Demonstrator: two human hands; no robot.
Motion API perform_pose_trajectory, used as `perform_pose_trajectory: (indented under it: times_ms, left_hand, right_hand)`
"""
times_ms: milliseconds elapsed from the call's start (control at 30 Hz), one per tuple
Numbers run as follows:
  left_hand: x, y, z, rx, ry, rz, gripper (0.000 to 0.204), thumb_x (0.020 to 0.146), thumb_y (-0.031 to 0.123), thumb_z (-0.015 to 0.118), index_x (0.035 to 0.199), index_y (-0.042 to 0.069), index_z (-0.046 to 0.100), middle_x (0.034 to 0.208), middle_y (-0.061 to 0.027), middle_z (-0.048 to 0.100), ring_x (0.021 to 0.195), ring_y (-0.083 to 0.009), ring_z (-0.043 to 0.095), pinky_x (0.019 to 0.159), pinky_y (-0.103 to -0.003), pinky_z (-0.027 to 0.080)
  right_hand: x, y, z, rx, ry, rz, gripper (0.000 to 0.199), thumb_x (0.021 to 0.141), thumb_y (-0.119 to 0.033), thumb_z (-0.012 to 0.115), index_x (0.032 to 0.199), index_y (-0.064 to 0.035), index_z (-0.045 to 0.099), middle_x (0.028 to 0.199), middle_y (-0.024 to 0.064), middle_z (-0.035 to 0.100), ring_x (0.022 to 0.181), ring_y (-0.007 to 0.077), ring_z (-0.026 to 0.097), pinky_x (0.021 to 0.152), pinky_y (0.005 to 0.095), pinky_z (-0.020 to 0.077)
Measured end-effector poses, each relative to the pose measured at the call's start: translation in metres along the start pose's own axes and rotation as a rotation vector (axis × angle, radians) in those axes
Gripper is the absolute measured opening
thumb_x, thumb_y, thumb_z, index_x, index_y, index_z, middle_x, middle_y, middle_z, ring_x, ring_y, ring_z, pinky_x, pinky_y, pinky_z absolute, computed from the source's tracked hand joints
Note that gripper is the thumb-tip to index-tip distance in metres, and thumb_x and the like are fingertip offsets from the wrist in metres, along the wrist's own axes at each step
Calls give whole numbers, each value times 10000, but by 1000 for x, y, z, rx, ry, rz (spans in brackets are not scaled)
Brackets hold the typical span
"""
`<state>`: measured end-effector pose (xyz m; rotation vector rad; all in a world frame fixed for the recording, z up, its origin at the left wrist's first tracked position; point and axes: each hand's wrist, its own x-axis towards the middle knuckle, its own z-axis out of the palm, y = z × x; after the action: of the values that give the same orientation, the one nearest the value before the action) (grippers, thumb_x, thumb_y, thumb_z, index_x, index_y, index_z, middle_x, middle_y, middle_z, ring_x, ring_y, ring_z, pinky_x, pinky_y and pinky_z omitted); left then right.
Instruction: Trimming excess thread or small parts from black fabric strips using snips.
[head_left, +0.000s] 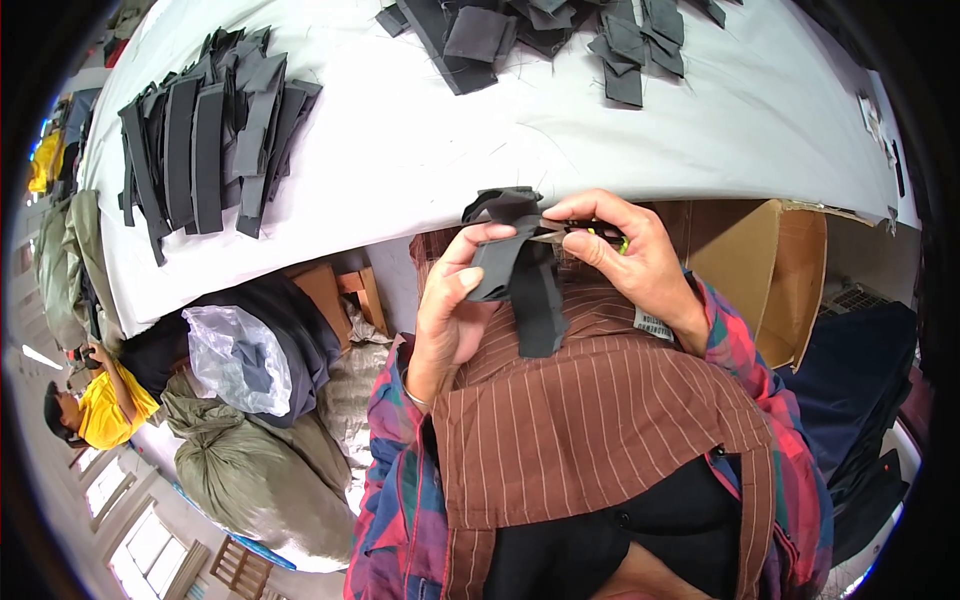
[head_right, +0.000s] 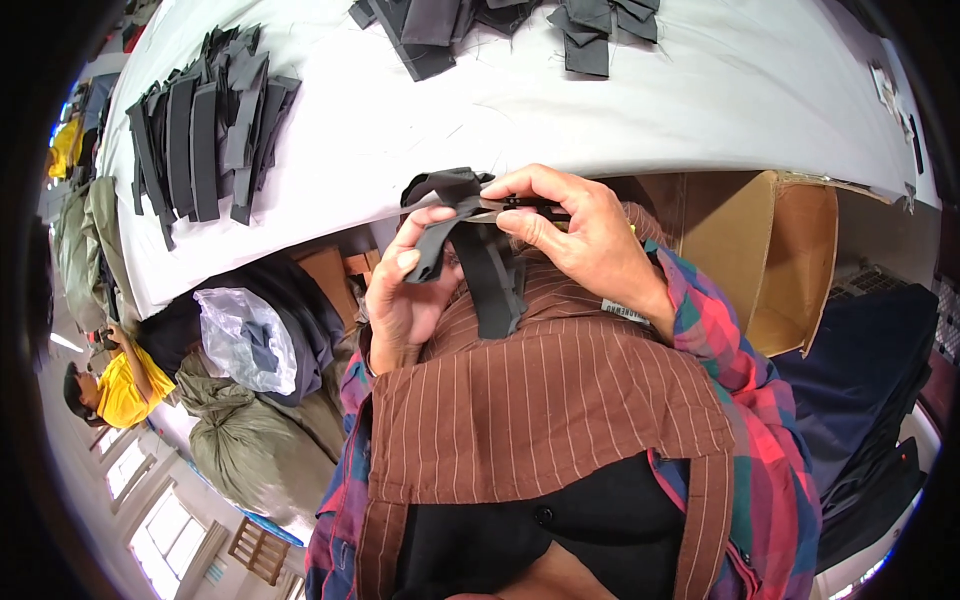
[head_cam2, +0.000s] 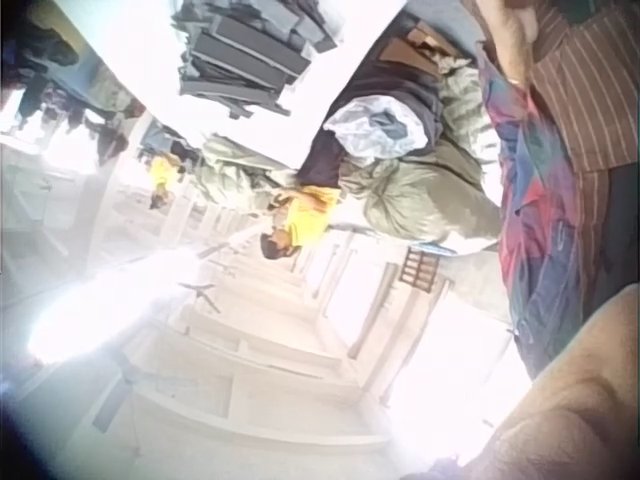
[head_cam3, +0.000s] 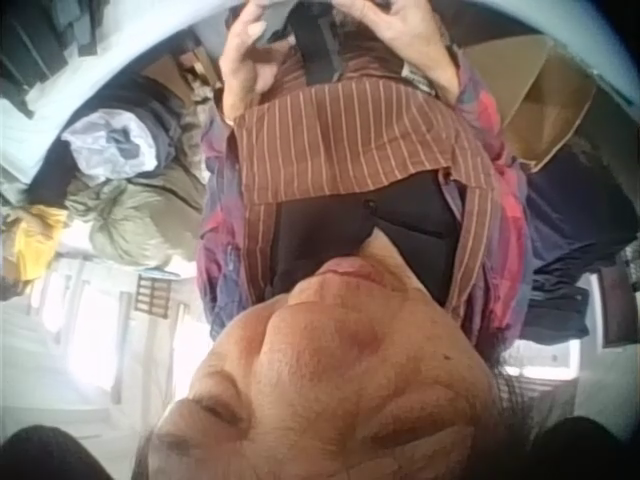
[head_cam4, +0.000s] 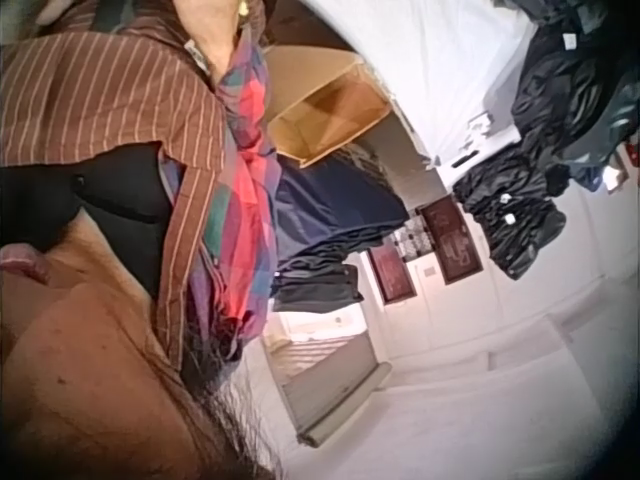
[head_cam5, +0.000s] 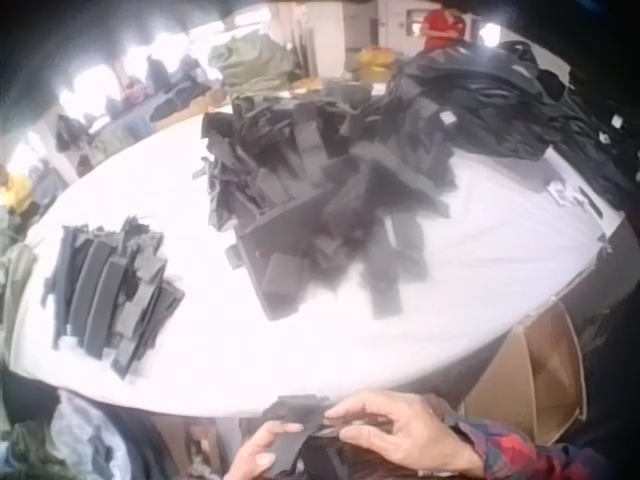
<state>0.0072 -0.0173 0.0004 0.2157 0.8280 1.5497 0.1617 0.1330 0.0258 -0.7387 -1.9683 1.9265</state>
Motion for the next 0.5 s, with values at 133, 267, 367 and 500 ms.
perform_pose_trajectory:
  times_ms: [133, 267, 367, 500]
  left_hand:
    - [-8, -6, -10, -199, 129, 21, 490, 810, 359, 564, 1153, 9, 538, 1159, -154, 569, 1044, -269, 539, 920, -460, 402]
    - [-6, -2, -17, -24, 57, -6, 426, 813, 313, 592, 1104, 4, 553, 1141, -180, 568, 1081, -340, 542, 975, -499, 383]
    - [-6, -2, -15, 78, 114, -5, 368, 816, 260, 592, 1072, 5, 528, 1108, -183, 563, 1061, -318, 552, 957, -488, 407]
    - [-5, 0, -10, -81, 100, -35, 387, 805, 225, 600, 1110, 7, 504, 1129, -181, 551, 1065, -307, 549, 965, -495, 403]
  right_hand:
    - [-4, -5, -1, -65, 16, -37, 211, 853, -117, 620, 1022, 11, 631, 937, 66, 651, 852, 118, 587, 772, 259, 459]
    - [-8, -8, -2, -130, 28, -70, 188, 839, -88, 616, 991, 21, 637, 900, 90, 661, 838, 146, 617, 764, 268, 469]
    - [-10, -9, -3, -179, 10, -89, 179, 833, -71, 615, 981, 27, 636, 895, 98, 663, 825, 160, 628, 753, 271, 477]
    - [-11, -6, -1, -168, 11, -112, 170, 831, -50, 612, 978, 34, 632, 887, 99, 662, 803, 158, 632, 734, 265, 486]
